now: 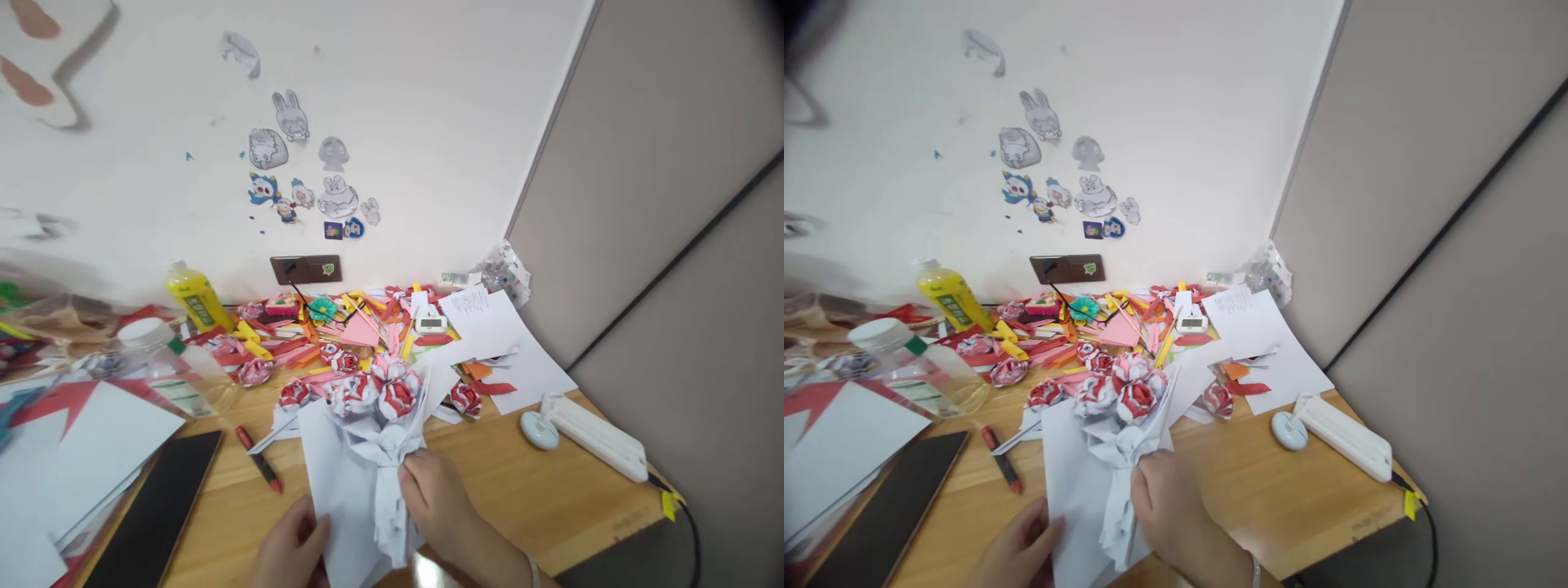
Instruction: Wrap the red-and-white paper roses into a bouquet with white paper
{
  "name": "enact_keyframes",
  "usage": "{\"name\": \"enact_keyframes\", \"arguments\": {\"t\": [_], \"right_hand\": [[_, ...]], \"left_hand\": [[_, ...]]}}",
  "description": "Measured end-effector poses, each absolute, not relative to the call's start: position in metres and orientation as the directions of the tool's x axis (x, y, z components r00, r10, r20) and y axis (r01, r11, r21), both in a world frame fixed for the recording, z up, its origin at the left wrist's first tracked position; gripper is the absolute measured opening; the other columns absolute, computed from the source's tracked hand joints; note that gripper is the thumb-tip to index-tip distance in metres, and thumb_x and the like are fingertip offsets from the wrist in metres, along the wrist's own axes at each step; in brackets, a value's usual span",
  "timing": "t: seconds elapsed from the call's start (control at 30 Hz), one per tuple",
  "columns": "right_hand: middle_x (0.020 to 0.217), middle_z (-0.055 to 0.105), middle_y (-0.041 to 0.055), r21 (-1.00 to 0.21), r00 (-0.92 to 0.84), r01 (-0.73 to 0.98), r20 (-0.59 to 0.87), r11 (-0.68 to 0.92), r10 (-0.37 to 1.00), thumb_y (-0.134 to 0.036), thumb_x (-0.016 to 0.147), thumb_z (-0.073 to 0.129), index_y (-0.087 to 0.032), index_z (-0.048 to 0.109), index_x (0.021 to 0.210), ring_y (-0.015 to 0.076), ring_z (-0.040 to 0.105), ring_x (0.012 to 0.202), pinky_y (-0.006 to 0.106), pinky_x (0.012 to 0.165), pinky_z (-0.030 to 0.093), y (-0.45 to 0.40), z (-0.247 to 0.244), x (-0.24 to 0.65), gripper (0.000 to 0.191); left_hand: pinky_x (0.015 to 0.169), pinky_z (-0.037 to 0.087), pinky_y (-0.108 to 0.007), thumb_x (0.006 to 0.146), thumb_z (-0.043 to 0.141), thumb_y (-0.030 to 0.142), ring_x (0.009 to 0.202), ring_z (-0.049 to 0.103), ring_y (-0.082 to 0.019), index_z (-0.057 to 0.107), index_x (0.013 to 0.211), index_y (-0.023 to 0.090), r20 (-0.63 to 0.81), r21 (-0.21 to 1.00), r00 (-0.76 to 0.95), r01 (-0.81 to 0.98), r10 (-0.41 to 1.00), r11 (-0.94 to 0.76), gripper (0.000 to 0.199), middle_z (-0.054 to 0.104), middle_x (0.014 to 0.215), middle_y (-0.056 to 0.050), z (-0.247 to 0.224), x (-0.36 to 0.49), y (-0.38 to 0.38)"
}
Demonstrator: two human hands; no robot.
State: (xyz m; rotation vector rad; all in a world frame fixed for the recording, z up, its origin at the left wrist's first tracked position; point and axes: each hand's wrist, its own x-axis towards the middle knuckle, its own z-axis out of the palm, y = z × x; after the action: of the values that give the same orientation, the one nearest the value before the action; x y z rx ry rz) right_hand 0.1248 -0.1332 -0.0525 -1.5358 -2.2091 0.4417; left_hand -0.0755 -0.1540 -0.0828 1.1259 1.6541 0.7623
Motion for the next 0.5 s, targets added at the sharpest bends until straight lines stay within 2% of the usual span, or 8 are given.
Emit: {"name": "enact_keyframes", "arguments": {"t": [0.1,0.23,0.3,0.4,0.5], "right_hand": [[0.062,0.06,0.0043,-0.453,-0.344,0.805,0.168,0.382,0.924,-0.019,0.087,0.033,-0.015,0.053,0.062,0.0121,0.051,0.058,0.025,0.053,0.024,-0.134,-0.055,0.123,0.033],[0.068,0.065,0.0064,-0.322,-0.404,0.855,0.075,0.406,0.912,-0.022,0.085,0.038,-0.015,0.06,0.068,0.0153,0.055,0.062,0.028,0.054,0.024,-0.137,-0.064,0.114,0.029],[0.071,0.067,0.0075,-0.271,-0.395,0.883,0.013,0.383,0.919,-0.022,0.085,0.038,-0.015,0.063,0.07,0.017,0.058,0.064,0.028,0.054,0.025,-0.137,-0.068,0.11,0.03],[0.075,0.069,0.0088,-0.242,-0.393,0.895,-0.036,0.374,0.919,-0.023,0.086,0.037,-0.015,0.065,0.075,0.0186,0.06,0.066,0.028,0.055,0.027,-0.135,-0.07,0.11,0.031],[0.076,0.069,0.0091,-0.238,-0.42,0.886,-0.056,0.397,0.906,-0.025,0.086,0.037,-0.014,0.065,0.077,0.0195,0.061,0.067,0.028,0.056,0.029,-0.133,-0.069,0.112,0.032]], "left_hand": [[0.036,0.034,-0.025,0.063,0.052,0.043,0.032,0.05,-0.016,0.035,0.051,0.025,-0.414,0.853,-0.087,0.312,0.906,0.419,0.027,0.045,0.037,0.007,-0.086,-0.074,-0.155],[0.035,0.036,-0.026,0.057,0.058,0.047,0.033,0.05,-0.016,0.04,0.049,0.024,-0.414,0.896,-0.052,0.154,0.909,0.417,0.03,0.046,0.038,0.007,-0.082,-0.068,-0.153],[0.039,0.038,-0.025,0.053,0.065,0.049,0.038,0.05,-0.015,0.045,0.048,0.022,-0.401,0.914,-0.034,0.048,0.915,0.402,0.034,0.048,0.04,0.006,-0.079,-0.067,-0.152],[0.046,0.039,-0.023,0.057,0.068,0.048,0.047,0.049,-0.012,0.052,0.05,0.018,-0.382,0.921,0.013,-0.081,0.924,0.382,0.035,0.053,0.047,0.004,-0.079,-0.067,-0.154],[0.053,0.043,-0.025,0.061,0.068,0.049,0.055,0.054,-0.016,0.059,0.056,0.016,-0.39,0.913,0.026,-0.118,0.921,0.39,0.035,0.06,0.054,0.0,-0.083,-0.064,-0.158]]}}
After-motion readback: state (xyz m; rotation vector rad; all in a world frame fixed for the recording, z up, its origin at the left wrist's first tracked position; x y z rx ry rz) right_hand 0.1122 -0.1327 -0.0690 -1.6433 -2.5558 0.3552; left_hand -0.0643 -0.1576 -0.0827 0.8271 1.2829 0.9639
